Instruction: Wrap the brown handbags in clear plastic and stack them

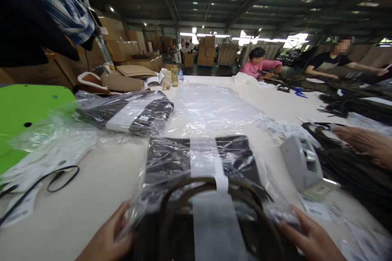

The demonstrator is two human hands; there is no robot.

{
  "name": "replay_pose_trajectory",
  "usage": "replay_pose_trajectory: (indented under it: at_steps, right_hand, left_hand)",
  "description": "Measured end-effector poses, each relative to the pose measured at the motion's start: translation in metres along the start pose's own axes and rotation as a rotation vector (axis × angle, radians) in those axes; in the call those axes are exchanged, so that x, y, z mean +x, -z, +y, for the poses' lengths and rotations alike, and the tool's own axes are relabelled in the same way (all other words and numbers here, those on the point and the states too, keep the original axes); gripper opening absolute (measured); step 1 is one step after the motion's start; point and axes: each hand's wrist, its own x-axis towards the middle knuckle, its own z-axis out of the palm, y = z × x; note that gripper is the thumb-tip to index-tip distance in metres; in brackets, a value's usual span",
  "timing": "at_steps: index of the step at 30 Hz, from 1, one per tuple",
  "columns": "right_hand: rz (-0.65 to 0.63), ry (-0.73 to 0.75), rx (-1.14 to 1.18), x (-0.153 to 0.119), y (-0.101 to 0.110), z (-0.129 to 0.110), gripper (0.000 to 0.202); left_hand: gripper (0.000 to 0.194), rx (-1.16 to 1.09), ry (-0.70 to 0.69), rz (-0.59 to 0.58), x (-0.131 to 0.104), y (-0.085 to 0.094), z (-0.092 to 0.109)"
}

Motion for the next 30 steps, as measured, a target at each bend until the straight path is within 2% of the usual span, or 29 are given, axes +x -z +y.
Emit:
replay_pose_trajectory:
  at_steps: [2,4,7,9,10,15,16,18,20,21,23,26,28,30]
  right_hand:
    - [-0.073,0.055,0.045,0.02,-0.001,-0.029,0.039]
    - [0.003,0.113,-0.001,0.045,-0.007,-0.05,0.041]
    - [0.081,0.141,-0.216,0.074,-0.014,-0.057,0.039]
    - [0.046,0.139,-0.311,0.08,-0.015,-0.049,0.039]
    - [0.024,0.146,-0.335,0.08,-0.014,-0.046,0.04]
    - [-0.056,0.19,-0.418,0.058,0.0,-0.046,0.046]
    - [-0.065,0.188,-0.437,0.052,0.004,-0.049,0.042]
    - [-0.019,0.252,-0.454,0.037,0.01,-0.052,0.038]
    - [0.099,0.403,-0.414,0.02,0.014,-0.055,0.044]
    - [0.153,0.475,-0.368,0.011,0.014,-0.057,0.043]
    - [0.161,0.523,-0.243,-0.004,0.009,-0.064,0.038]
    - [-0.034,0.417,-0.006,-0.012,-0.01,-0.078,0.044]
    - [-0.197,0.319,0.185,-0.009,-0.026,-0.087,0.056]
    - [-0.356,0.228,0.428,-0.005,-0.039,-0.092,0.071]
  left_hand:
    - [0.07,-0.125,-0.099,-0.038,0.025,0.001,0.023]
    - [0.065,-0.08,-0.214,-0.044,0.045,0.001,0.043]
    - [0.044,0.37,-0.271,0.009,0.056,-0.001,0.055]
    - [0.037,0.647,-0.267,0.057,0.05,0.0,0.052]
    - [0.036,0.71,-0.266,0.078,0.044,0.001,0.05]
    - [0.036,0.643,-0.228,0.238,0.009,0.018,0.048]
    - [0.037,0.639,-0.273,0.296,0.002,0.02,0.049]
    - [0.044,0.609,-0.468,0.409,-0.013,0.017,0.05]
    - [0.041,0.489,-0.724,0.484,-0.034,0.004,0.051]
    - [0.033,0.408,-0.827,0.478,-0.045,-0.008,0.053]
    - [0.017,0.255,-0.954,0.346,-0.068,-0.038,0.059]
    - [0.015,0.175,-0.966,0.023,-0.088,-0.093,0.071]
    - [0.018,0.185,-0.918,-0.056,-0.086,-0.125,0.078]
    - [0.024,0.196,-0.874,-0.058,-0.074,-0.149,0.082]
